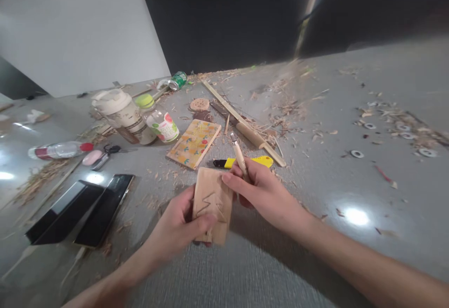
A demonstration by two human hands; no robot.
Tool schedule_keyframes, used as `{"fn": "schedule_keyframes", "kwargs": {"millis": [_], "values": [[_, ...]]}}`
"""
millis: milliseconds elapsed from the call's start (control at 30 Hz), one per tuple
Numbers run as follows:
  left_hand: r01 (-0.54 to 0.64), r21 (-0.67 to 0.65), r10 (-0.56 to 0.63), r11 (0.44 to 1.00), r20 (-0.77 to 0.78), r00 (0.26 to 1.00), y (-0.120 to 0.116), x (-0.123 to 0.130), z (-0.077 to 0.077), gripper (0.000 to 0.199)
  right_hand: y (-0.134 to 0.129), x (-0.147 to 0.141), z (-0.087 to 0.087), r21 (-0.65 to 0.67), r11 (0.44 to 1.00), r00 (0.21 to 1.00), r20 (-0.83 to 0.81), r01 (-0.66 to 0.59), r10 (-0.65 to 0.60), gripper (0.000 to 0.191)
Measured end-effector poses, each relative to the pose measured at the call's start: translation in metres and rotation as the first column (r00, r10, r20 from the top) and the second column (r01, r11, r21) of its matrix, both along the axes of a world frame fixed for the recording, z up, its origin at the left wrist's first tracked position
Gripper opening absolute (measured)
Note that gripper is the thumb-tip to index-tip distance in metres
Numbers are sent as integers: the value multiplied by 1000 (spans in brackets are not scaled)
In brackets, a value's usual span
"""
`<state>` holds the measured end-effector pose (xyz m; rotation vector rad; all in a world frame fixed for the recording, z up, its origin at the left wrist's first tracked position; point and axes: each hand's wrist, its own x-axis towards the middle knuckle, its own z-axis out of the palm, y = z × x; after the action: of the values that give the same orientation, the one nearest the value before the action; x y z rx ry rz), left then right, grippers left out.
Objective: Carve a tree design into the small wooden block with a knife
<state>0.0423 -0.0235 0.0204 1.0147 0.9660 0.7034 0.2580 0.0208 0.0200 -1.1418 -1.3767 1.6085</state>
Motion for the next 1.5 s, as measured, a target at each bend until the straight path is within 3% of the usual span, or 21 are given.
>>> {"fn": "schedule_keyframes", "kwargs": {"millis": [100, 200, 333, 433, 567, 667, 767, 833, 900, 1000, 1100, 1300, 1500], "values": [[-44, 73, 45, 996, -16, 999, 2, -5, 0, 47, -1, 1, -1, 4, 999, 999, -5, -48, 48, 52], [-70, 237, 92, 969, -85, 992, 1, -9, -1, 44, -2, 1, 1, 22, 998, 997, -37, -65, 65, 47], [-2, 489, 190, 872, -335, 923, -4, -13, -2, 33, -6, -1, 5, 62, 993, 992, -71, -99, 103, 45], [52, 598, 256, 800, -419, 871, -6, -14, -2, 30, -7, -2, 9, 69, 990, 988, -86, -121, 126, 48], [73, 625, 270, 777, -436, 859, -7, -14, -2, 30, -9, -3, 10, 95, 988, 989, -78, -120, 128, 48], [45, 566, 230, 823, -404, 885, -8, -13, -4, 35, -9, -4, 9, 78, 993, 995, -45, -85, 89, 47], [-48, 451, 185, 891, -265, 946, -7, -10, -4, 66, -9, -6, 8, 42, 999, 1000, 15, -8, 8, 52], [-85, 434, 183, 897, -190, 965, -5, -8, -4, 97, -9, -6, 8, 17, 999, 999, 40, 34, -34, 54], [-61, 458, 156, 887, -173, 972, -3, -9, -5, 115, -10, -7, 8, -13, 998, 997, 41, 61, -61, 56], [29, 481, 81, 877, -207, 975, -2, -12, -8, 126, -10, -8, 6, -63, 994, 996, 11, 86, -86, 58], [85, 537, 74, 839, -267, 961, -3, -15, -14, 135, -11, -9, 3, -86, 992, 995, -23, 92, -94, 58], [112, 745, 167, 658, -289, 943, -1, -17, -19, 132, -13, -10, 3, -63, 995, 997, -22, 77, -78, 58], [164, 795, 138, 585, -296, 945, 2, -18, -23, 136, -12, -9, 5, -73, 996, 998, -11, 56, -57, 59]]}}
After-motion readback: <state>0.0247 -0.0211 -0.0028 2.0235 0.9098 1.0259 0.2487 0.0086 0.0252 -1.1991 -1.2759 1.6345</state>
